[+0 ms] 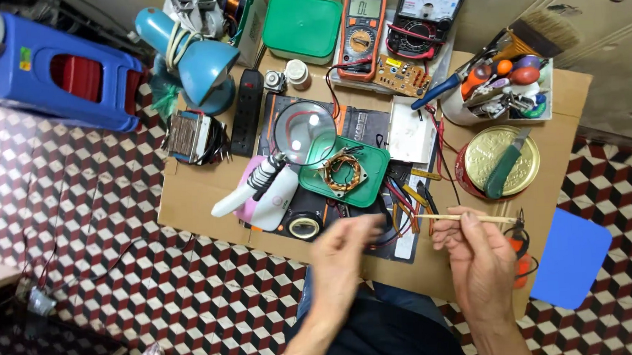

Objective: The person sits at a cluttered workbench and works on an electric motor stator with copper windings. They use a thin wooden stick to probe and separate winding wires, hold the stator under a magnifying lamp, apply tape, and turn the stator over to view and handle it from different sides.

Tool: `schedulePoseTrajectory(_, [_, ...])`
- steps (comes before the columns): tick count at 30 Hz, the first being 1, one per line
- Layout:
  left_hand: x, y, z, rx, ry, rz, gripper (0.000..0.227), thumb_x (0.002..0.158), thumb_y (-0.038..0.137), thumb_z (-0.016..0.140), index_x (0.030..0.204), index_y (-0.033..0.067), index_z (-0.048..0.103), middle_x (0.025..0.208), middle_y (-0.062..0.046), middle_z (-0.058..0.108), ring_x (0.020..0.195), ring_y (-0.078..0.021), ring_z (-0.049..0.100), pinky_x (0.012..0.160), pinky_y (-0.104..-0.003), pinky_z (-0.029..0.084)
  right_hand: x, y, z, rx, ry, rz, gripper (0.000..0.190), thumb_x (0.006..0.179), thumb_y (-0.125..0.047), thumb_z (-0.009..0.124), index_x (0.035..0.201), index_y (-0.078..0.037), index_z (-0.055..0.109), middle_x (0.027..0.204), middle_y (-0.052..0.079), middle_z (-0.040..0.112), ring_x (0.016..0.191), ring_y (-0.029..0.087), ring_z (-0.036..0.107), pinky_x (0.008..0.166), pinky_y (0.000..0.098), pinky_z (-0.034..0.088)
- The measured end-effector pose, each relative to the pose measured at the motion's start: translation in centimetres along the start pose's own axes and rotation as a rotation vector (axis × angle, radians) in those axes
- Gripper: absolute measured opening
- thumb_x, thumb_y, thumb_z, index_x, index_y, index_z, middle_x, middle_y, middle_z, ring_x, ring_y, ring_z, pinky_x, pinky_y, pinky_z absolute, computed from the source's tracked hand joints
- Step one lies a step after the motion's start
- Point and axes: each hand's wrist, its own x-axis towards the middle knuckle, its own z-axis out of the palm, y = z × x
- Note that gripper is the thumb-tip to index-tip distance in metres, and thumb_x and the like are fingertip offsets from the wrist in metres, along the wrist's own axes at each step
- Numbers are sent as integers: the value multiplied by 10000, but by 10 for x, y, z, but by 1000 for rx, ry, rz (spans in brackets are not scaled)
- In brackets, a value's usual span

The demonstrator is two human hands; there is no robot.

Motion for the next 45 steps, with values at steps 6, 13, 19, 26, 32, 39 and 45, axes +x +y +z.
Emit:
schedulePoseTrajectory(6, [11,12,-107,213,218,90,419,1079,294,522,981,-11,792,882,-78,770,781,-98,634,738,-257,522,-25,13,15,-37,106,-106,269,1111,-136,511,1218,94,599,1015,179,700,842,193,650,789,316,534])
schedulePoseTrajectory(13, [38,-159,-183,142,-46,-253,323,977,228,613,1174,-23,664,1008,-70,738,763,-127,611,688,-280,518,-55,47,30,-34,259,-177,272,1113,-155,508,1221,84,583,1012,179,687,831,197,654,772,317,549])
schedulePoseTrajectory(19, [52,-171,-109,102,-259,-584,465,954,229,750,1314,4,560,1060,-21,675,885,-87,617,799,-259,505,-71,60,26,-47,365,-211,285,1115,-169,509,1226,84,580,1012,181,694,822,190,647,756,307,531])
schedulePoseTrajectory(26, [57,-202,-84,-139,-152,-288,461,1008,326,606,1252,-61,666,1003,-50,741,916,-88,677,870,-233,536,-82,47,20,-162,412,-185,303,1115,-196,500,1212,73,600,999,169,695,817,187,650,748,307,532])
schedulePoseTrajectory(32, [17,-135,-79,299,-173,-107,393,1042,318,595,1105,-60,684,915,-126,711,842,-171,663,771,-304,525,-67,35,11,-240,349,-224,293,1119,-188,500,1206,73,599,1021,164,697,838,182,653,761,297,533])
schedulePoseTrajectory(39, [9,-95,-66,271,-159,98,254,1030,239,555,1086,-4,601,818,-40,686,709,-136,618,669,-291,511,-24,10,16,-393,211,-140,320,1096,-210,511,1169,85,611,1003,166,708,830,185,664,742,301,547])
schedulePoseTrajectory(45, [19,-82,-47,167,-106,33,289,1068,275,507,1131,2,577,724,-15,590,640,-95,553,597,-260,472,20,35,-22,-836,25,-259,320,1115,-210,567,1098,63,732,961,144,642,844,169,546,759,306,457])
